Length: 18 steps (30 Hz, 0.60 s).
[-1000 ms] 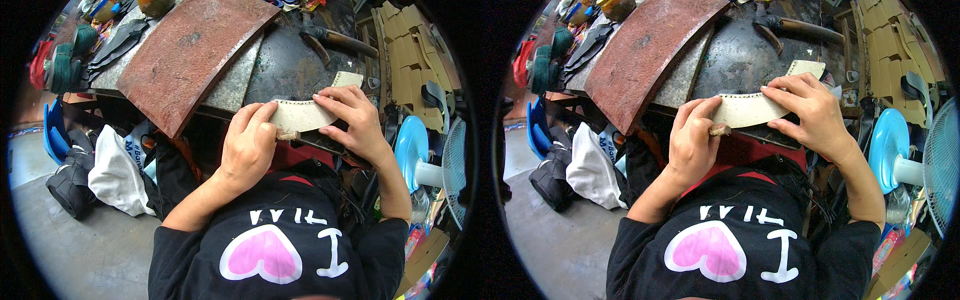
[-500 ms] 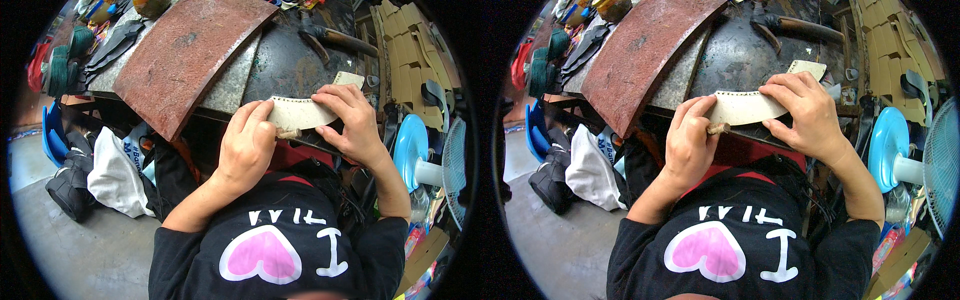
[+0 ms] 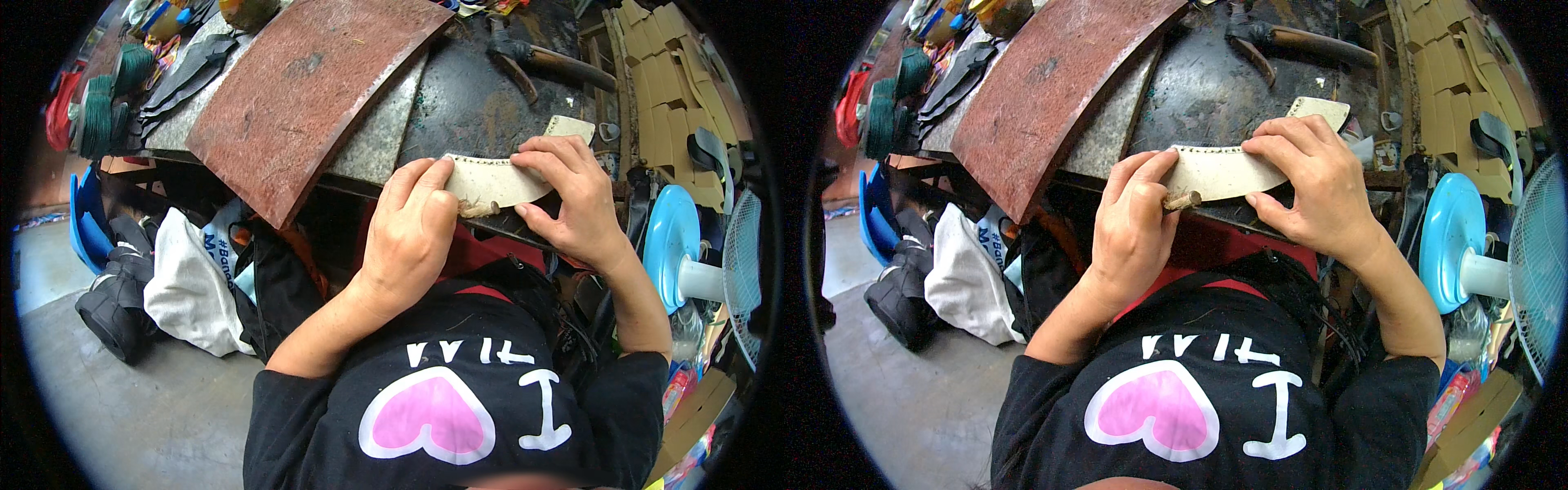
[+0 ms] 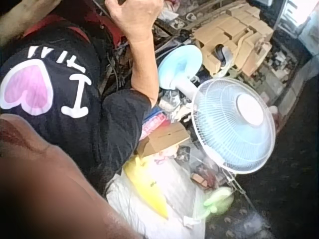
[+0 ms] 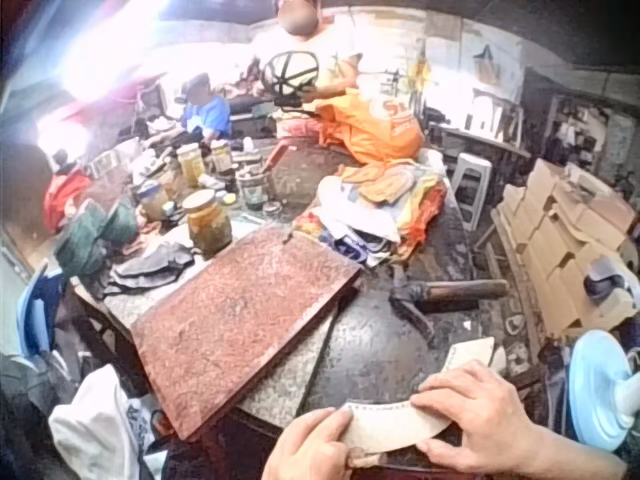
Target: The person aligns a curved shoe upper piece on a workbench, then uses a hammer to tap along the stitched edge to flatten and set the seam. The person repeatedly repositions the piece and continues hammering along different sections of the edge.
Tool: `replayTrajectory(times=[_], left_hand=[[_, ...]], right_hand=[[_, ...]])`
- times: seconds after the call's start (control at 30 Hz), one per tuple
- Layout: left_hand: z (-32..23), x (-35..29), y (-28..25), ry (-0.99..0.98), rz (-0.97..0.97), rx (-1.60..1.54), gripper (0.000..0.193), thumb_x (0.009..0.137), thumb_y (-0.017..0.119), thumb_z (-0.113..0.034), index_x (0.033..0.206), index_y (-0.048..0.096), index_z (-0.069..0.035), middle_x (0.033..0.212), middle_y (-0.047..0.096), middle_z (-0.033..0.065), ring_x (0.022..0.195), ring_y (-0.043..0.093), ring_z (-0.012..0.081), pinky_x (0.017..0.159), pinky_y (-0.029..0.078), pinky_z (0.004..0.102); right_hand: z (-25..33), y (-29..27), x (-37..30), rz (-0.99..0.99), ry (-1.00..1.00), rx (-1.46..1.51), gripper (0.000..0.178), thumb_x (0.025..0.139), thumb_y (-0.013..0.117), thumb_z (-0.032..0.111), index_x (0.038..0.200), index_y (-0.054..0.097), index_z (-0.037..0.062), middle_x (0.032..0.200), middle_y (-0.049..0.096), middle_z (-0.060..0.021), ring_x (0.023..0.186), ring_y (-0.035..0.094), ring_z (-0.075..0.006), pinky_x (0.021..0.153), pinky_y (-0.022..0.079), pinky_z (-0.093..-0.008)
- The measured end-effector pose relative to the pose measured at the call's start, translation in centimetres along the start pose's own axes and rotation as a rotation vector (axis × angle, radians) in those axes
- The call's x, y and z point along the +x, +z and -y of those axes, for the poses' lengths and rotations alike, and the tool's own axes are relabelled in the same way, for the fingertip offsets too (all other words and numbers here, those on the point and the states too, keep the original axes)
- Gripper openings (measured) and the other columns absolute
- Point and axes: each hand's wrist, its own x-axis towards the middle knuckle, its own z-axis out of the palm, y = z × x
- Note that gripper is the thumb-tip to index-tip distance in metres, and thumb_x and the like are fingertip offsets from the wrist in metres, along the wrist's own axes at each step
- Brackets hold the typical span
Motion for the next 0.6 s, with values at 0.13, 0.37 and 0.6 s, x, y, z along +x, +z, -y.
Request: replayTrajectory(times=[0.13, 0.37, 0.6], left_hand=[[-0.1, 0.4, 0.0, 0.004, 0.011, -0.008, 0.042, 0.068, 0.080, 0.003, 0.094, 0.048, 0.000, 0.123, 0.064, 0.0213, 0.110, 0.062, 0.0419, 0.092, 0.053, 0.0482], [-0.6, 1.1, -0.2, -0.017, 0.060, 0.029, 0.044, 0.072, 0.082, -0.003, 0.099, 0.047, 0.001, 0.125, 0.061, 0.0251, 0.107, 0.060, 0.0434, 0.091, 0.051, 0.0483], [-0.6, 1.5, -0.6, -0.018, 0.101, 0.050, 0.043, 0.071, 0.082, -0.004, 0.096, 0.048, 0.001, 0.126, 0.060, 0.0271, 0.105, 0.060, 0.0433, 0.090, 0.051, 0.0492]], right_hand=[[-0.4, -0.5, -0.3, 0.008, -0.013, 0.023, 0.045, 0.070, 0.079, 0.018, 0.112, 0.067, 0.0060, 0.117, 0.063, -0.0120, 0.109, 0.059, -0.0339, 0.094, 0.050, -0.0442], [-5.8, -3.5, -0.8, -0.120, 0.223, -0.111, 0.035, 0.086, 0.074, 0.019, 0.116, 0.067, 0.0029, 0.112, 0.064, -0.0110, 0.104, 0.062, -0.0272, 0.088, 0.050, -0.0364], [-7.2, -2.3, -2.1, -0.136, 0.323, -0.089, 0.044, 0.074, 0.082, 0.023, 0.111, 0.067, 0.0030, 0.107, 0.062, -0.0107, 0.105, 0.060, -0.0294, 0.092, 0.048, -0.0362]])
